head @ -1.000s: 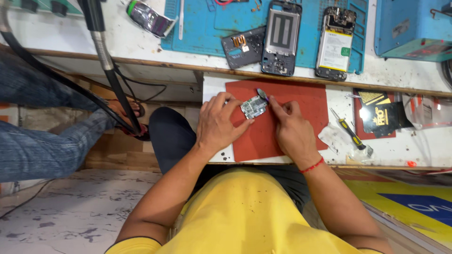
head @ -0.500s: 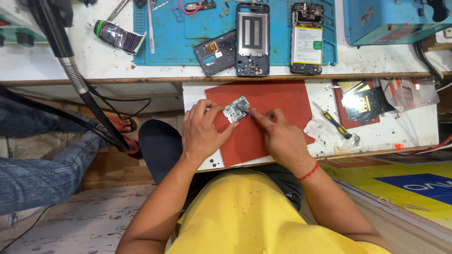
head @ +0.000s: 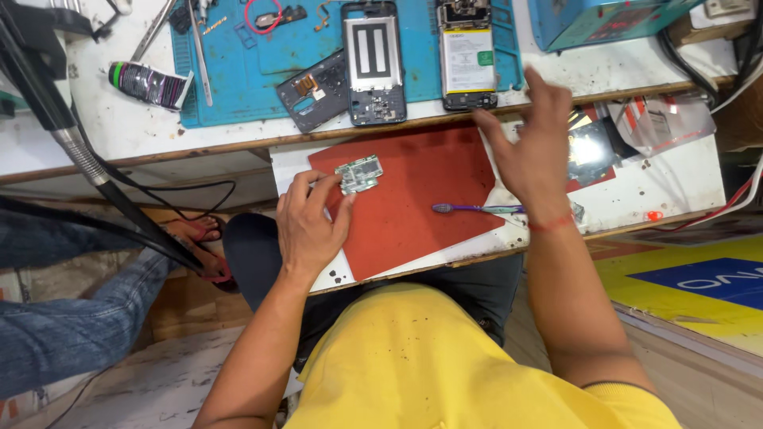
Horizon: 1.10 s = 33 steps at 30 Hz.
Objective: The person uses a purple plastic tool to scrape and clean a small green circuit board on a red mat. They briefly pick up a disassembled smartphone to inspect its internal components before returning to the circuit board to continue the cleaning process.
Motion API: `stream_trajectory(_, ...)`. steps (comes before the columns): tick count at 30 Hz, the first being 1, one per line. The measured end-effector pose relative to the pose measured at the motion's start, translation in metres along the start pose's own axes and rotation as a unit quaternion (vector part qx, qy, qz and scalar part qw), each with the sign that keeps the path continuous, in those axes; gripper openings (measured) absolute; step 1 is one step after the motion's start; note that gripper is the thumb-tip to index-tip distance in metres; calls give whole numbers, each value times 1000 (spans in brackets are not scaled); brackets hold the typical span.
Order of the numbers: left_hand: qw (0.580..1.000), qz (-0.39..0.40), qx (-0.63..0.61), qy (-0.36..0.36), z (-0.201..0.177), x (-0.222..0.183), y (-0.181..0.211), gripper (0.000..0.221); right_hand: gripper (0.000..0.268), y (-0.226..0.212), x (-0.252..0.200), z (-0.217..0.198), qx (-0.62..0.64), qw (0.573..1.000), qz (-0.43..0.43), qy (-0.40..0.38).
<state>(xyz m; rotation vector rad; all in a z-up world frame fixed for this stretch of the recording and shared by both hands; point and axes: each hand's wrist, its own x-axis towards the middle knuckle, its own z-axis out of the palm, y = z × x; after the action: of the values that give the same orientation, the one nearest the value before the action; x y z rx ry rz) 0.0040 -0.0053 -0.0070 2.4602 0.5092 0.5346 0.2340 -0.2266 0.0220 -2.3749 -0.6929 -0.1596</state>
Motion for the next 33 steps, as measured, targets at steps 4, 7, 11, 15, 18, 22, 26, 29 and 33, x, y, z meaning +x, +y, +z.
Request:
stream_trajectory(4,1000,-16,-2,17,3,-5,1,29,102,-23,34,32,-169,985,-14,-45)
stream_trajectory(7,1000,-3,-4,24,2,-12,3,32,104,-26,48,33,-157,984,24,-82)
stream_trajectory(11,999,25,-5,23,-2,-9,2,33,113,-16,64,29,-139,981,72,-118)
stream_trajectory(15,999,25,-17,30,0,-9,1,32,109,-4,57,20,-64,990,61,-110)
stream_trajectory(18,994,-3,-101,32,-1,-19,9,29,100,-7,12,5,132,982,71,-114)
stream_trajectory(22,868,-132,-471,-84,18,-45,32,46,101,-53,-92,16,397,910,-23,-120)
stream_trajectory(26,769,-223,-591,-101,42,-51,43,32,81,-79,-133,8,216,954,-47,-203)
stream_trajectory(29,778,-213,-577,-133,32,-44,43,28,46,-77,-122,-2,210,956,2,-206)
stream_trajectory(33,842,-180,-476,-180,11,-47,58,25,16,-65,-100,-11,220,950,-75,-209)
